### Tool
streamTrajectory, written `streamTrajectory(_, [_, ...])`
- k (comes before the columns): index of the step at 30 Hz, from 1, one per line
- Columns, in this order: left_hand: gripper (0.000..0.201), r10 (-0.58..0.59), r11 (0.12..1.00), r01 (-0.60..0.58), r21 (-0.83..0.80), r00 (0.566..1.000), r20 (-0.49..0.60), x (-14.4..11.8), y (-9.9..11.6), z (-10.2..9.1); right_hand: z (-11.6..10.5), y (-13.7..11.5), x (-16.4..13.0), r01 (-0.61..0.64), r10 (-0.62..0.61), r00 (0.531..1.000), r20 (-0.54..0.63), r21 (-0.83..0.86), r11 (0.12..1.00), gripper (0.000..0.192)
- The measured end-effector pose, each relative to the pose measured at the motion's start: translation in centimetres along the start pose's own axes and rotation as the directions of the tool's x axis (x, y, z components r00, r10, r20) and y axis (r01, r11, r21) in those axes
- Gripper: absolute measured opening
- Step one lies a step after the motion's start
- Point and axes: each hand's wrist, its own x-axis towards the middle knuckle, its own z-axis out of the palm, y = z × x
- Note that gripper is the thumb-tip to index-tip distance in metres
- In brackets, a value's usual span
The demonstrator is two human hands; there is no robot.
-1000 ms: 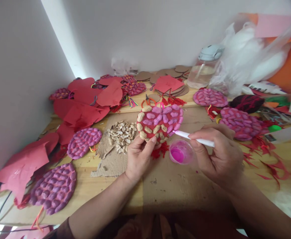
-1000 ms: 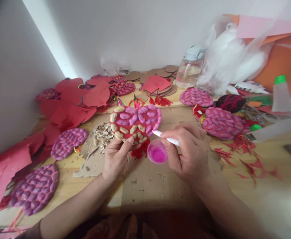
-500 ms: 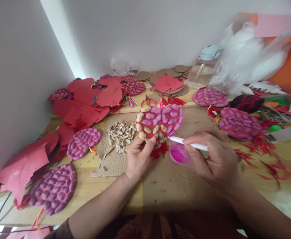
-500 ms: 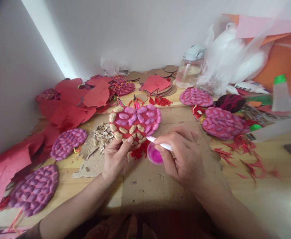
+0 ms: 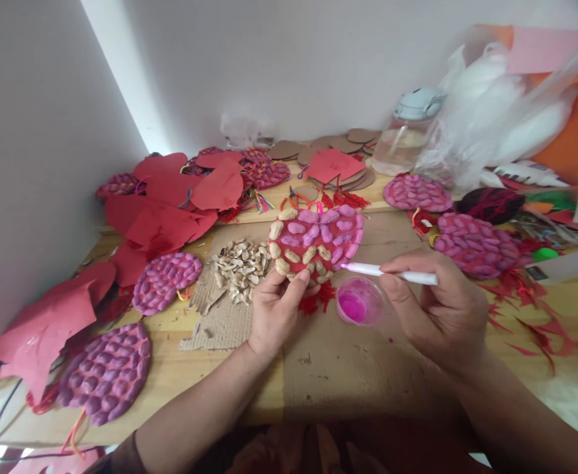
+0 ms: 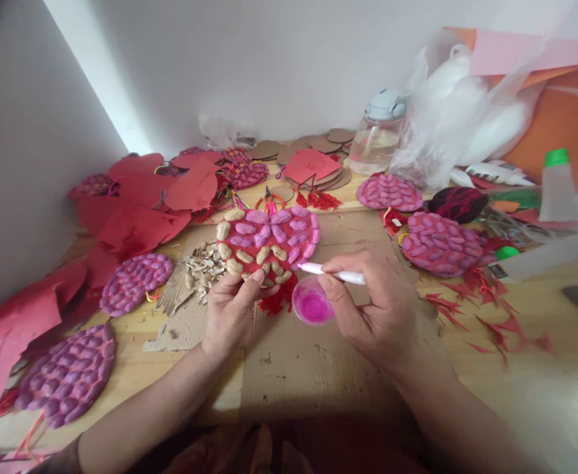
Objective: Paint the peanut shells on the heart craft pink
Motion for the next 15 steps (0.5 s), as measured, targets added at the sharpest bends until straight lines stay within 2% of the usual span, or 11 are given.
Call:
streamTrajectory(4, [0.024,-0.002,1.000,0.002,0.003,1.000,-0.002,-0.06,0.07,0.06,0.20,-0.15,0.08,0.002,-0.002,0.999,-0.032,-0.010,1.000,0.012])
streamTrajectory(9, [0.021,0.010,1.000,-0.010,0.000,1.000,0.017,-0.09,0.08,0.09,0.27,-0.32,0.24,0.039,-0.039,0.999,0.004,-0.016,0.999,0.016])
streamTrajectory(15, [0.021,0.030,0.999,-0.031,0.029,0.999,0.021,-0.02,-0.31,-0.09,-0.06,-0.52,0.55,0.068,-0.066,0.998,0.025,-0.120,0.990,0.009])
